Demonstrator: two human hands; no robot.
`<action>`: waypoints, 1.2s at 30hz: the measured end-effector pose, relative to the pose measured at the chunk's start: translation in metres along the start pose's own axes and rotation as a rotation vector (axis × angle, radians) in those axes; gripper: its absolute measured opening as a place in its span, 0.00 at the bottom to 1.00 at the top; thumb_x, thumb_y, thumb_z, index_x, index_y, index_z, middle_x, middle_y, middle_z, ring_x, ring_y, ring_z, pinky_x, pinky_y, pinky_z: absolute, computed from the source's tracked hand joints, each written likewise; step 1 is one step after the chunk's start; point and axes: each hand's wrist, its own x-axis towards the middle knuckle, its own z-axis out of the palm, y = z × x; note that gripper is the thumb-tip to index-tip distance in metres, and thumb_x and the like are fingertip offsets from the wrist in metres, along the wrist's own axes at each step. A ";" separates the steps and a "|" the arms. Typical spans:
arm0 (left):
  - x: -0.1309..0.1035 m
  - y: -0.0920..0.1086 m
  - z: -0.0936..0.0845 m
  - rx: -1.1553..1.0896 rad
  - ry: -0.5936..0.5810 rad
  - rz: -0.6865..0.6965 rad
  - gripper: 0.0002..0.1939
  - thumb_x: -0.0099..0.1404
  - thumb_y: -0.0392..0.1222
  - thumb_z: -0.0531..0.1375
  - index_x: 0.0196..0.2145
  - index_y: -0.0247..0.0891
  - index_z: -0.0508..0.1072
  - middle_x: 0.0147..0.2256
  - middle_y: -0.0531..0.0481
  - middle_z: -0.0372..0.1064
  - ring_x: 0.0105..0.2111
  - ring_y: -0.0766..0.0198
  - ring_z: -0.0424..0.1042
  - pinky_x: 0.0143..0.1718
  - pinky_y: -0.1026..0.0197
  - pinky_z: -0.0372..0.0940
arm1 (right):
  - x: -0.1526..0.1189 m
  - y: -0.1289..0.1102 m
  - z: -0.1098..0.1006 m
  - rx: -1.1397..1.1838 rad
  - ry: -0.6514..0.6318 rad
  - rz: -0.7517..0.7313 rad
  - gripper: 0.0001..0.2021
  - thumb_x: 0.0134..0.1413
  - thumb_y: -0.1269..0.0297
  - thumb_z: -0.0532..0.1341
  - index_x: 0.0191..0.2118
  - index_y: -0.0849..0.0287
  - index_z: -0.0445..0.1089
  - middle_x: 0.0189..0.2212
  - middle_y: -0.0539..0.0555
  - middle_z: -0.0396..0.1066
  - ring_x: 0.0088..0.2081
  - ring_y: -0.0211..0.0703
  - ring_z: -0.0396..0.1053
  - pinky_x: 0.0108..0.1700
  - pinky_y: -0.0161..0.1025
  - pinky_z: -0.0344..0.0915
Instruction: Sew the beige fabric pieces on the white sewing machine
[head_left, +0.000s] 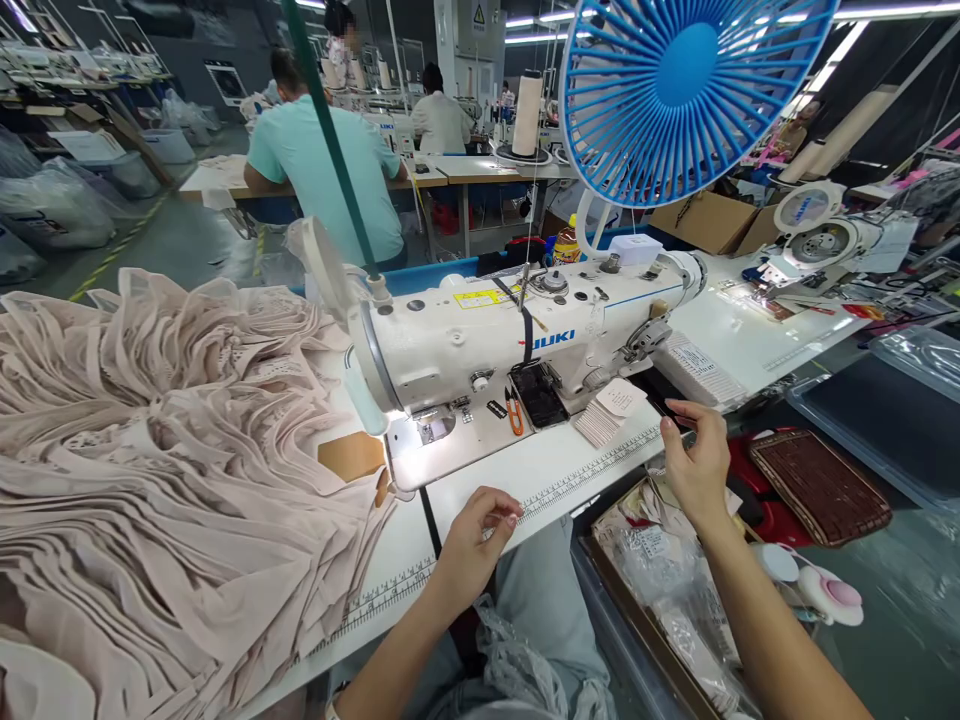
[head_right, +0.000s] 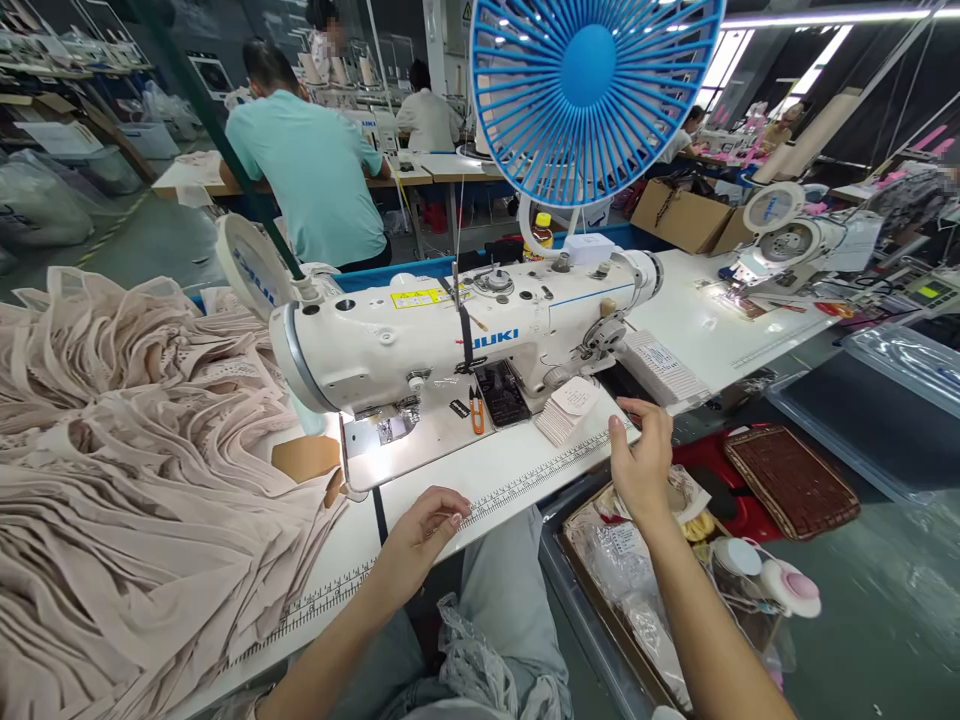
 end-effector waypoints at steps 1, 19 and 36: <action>-0.001 0.001 -0.001 -0.010 -0.002 -0.016 0.15 0.65 0.53 0.58 0.36 0.38 0.74 0.39 0.45 0.71 0.42 0.57 0.72 0.48 0.54 0.67 | -0.007 0.000 -0.007 0.005 0.000 0.012 0.17 0.61 0.48 0.57 0.43 0.57 0.70 0.42 0.61 0.73 0.46 0.52 0.70 0.50 0.53 0.68; -0.091 0.000 -0.130 1.252 0.534 0.351 0.11 0.70 0.42 0.59 0.48 0.35 0.74 0.43 0.40 0.72 0.46 0.50 0.69 0.50 0.49 0.67 | -0.081 -0.089 0.036 0.427 -0.845 -0.311 0.11 0.68 0.60 0.55 0.36 0.55 0.72 0.28 0.51 0.74 0.30 0.42 0.73 0.35 0.38 0.70; -0.162 0.008 -0.186 -0.043 0.869 -0.077 0.27 0.57 0.67 0.63 0.38 0.38 0.75 0.31 0.50 0.72 0.32 0.61 0.71 0.32 0.62 0.67 | -0.118 -0.279 0.218 0.508 -1.224 -0.425 0.12 0.59 0.62 0.56 0.45 0.60 0.69 0.37 0.58 0.72 0.41 0.51 0.68 0.43 0.47 0.68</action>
